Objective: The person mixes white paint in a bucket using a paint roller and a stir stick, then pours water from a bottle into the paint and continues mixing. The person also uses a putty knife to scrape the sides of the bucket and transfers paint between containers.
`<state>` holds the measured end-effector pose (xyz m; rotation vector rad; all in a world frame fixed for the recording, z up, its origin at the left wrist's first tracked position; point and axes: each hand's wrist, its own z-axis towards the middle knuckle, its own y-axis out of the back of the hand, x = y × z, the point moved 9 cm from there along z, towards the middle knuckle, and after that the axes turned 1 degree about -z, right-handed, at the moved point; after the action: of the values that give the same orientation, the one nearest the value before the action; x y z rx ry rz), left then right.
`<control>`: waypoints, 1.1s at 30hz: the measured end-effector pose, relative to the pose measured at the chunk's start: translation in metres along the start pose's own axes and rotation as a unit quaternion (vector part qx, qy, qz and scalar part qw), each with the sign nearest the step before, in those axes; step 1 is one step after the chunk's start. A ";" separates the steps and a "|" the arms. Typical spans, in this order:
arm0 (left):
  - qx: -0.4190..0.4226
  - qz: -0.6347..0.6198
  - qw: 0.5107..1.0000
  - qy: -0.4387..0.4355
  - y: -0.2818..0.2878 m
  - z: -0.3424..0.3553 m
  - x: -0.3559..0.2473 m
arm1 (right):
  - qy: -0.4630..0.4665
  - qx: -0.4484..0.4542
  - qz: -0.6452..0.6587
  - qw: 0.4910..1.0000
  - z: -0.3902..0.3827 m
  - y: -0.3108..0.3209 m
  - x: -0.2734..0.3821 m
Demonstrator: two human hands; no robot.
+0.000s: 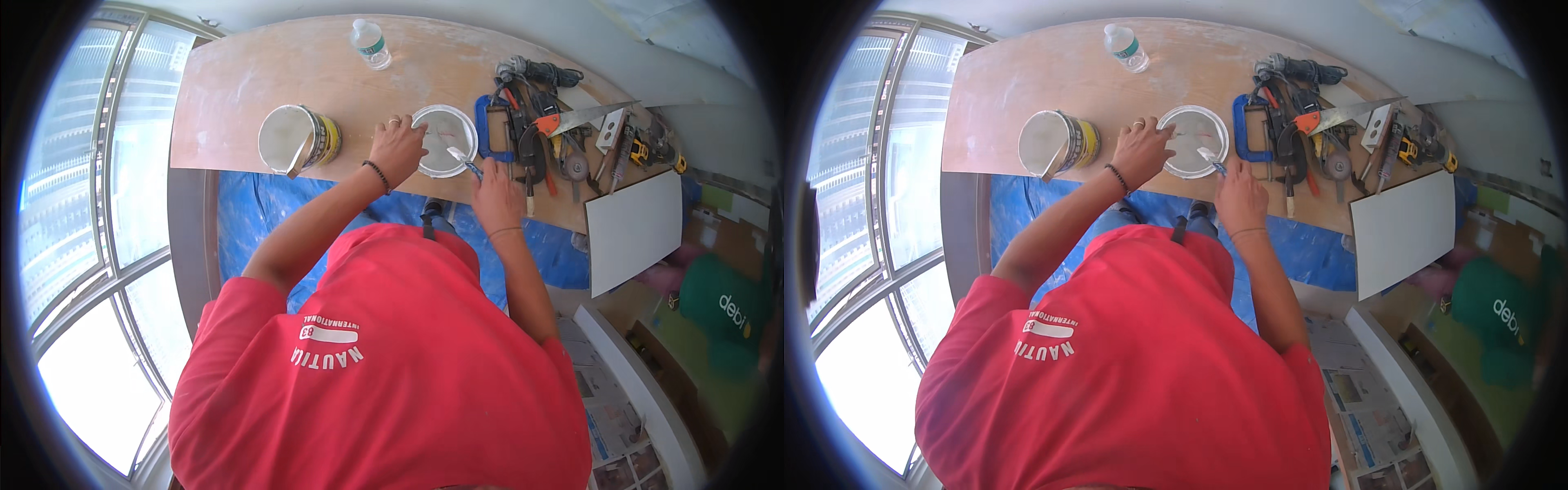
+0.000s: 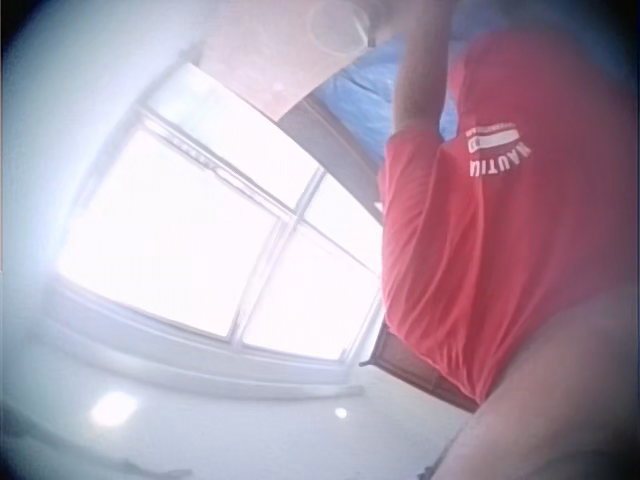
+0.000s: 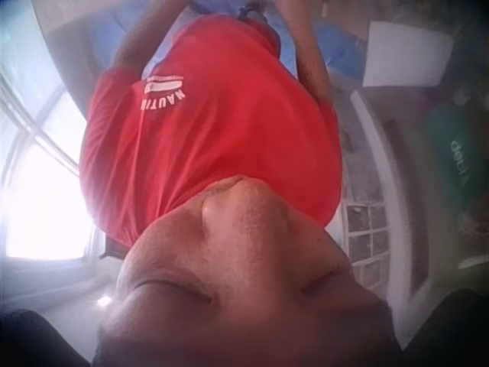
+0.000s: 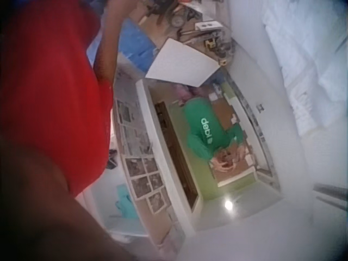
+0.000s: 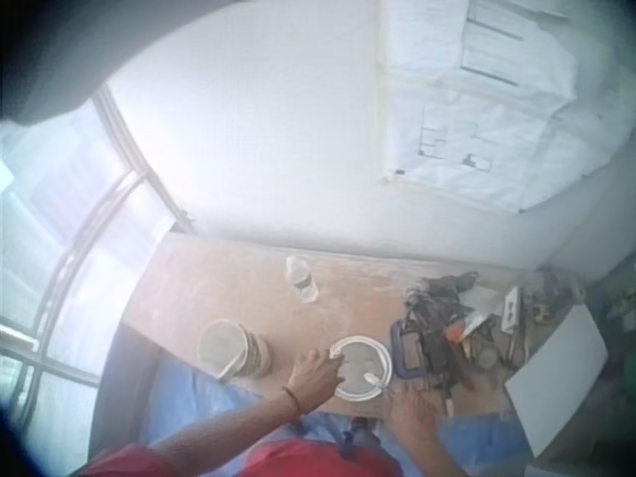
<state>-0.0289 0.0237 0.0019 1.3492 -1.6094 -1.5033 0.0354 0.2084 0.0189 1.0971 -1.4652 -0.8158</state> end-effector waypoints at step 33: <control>0.033 0.056 0.973 0.221 0.023 -0.108 0.308 | 0.089 0.075 0.311 0.943 0.108 -0.177 0.249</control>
<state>-0.0457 -0.3022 -0.0234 1.4759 -1.4283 -1.0006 -0.0341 -0.0933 -0.0772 0.7194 -1.6049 -0.1565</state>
